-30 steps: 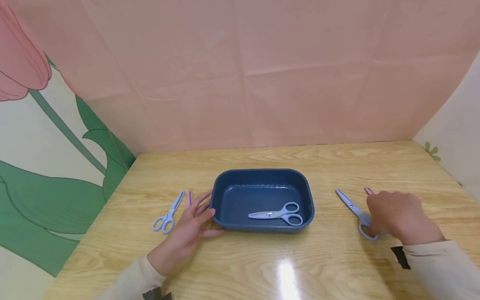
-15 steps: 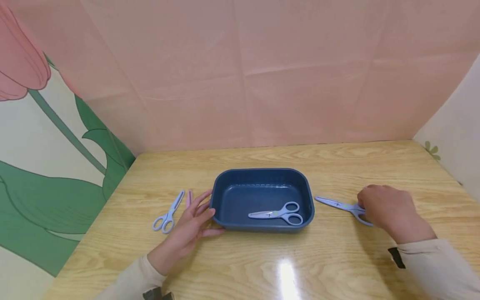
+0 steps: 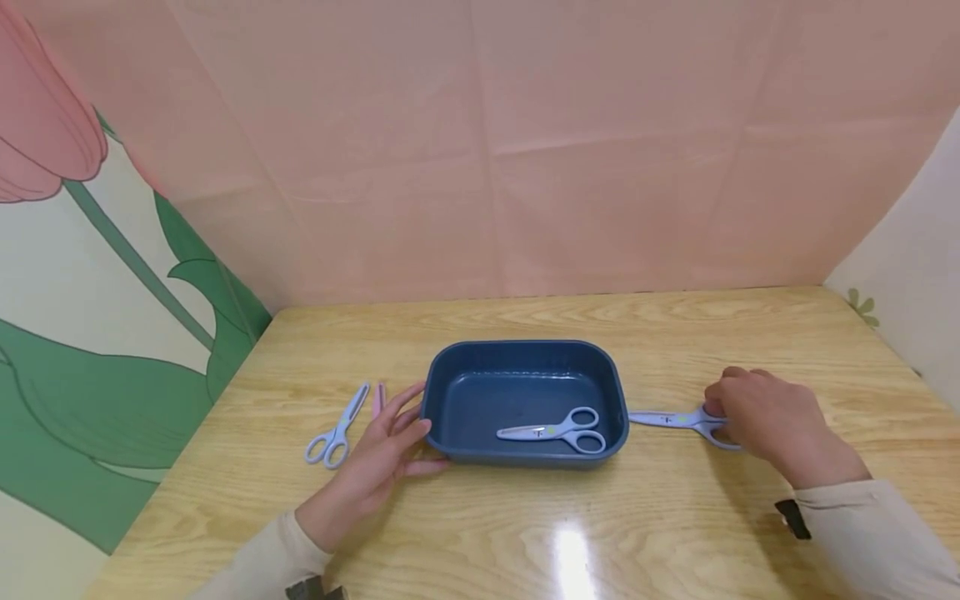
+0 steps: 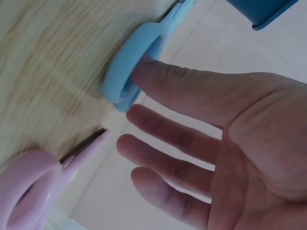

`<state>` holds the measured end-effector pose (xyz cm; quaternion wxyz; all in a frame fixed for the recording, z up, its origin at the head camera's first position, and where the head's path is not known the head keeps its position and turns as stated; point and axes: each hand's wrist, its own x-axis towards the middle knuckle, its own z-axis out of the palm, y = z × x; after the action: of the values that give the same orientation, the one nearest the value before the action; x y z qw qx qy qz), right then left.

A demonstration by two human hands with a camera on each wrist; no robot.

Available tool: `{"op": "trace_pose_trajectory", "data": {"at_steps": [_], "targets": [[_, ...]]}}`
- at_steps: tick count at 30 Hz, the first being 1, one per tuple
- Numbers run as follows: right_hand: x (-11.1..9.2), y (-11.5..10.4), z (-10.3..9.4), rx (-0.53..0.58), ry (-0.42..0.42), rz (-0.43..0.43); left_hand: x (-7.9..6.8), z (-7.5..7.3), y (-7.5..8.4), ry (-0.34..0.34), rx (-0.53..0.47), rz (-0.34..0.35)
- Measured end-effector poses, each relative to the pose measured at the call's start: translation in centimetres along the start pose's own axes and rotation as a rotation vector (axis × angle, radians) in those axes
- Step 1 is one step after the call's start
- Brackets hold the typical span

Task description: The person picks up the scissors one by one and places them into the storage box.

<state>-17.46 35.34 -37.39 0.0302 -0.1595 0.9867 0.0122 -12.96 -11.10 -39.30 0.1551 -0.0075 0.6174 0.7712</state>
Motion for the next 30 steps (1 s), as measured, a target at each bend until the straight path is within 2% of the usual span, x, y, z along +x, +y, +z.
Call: {"op": "trace_pose_trajectory", "data": {"at_steps": [10, 18, 25, 30], "targets": [[0.1, -0.3, -0.3, 0.018, 0.014, -0.012, -0.1, 0.0, -0.1, -0.002, 0.001, 0.001], [0.0, -0.1, -0.6, 0.108, -0.010, -0.013, -0.1, 0.2, -0.1, -0.014, 0.000, 0.005], [0.3, -0.4, -0.9, 0.148, 0.069, -0.087, -0.1, 0.1, -0.1, -0.010, 0.001, 0.007], [0.5, -0.4, -1.1, 0.180, 0.086, -0.085, 0.0, 0.0, 0.0, -0.008, -0.003, 0.009]]}}
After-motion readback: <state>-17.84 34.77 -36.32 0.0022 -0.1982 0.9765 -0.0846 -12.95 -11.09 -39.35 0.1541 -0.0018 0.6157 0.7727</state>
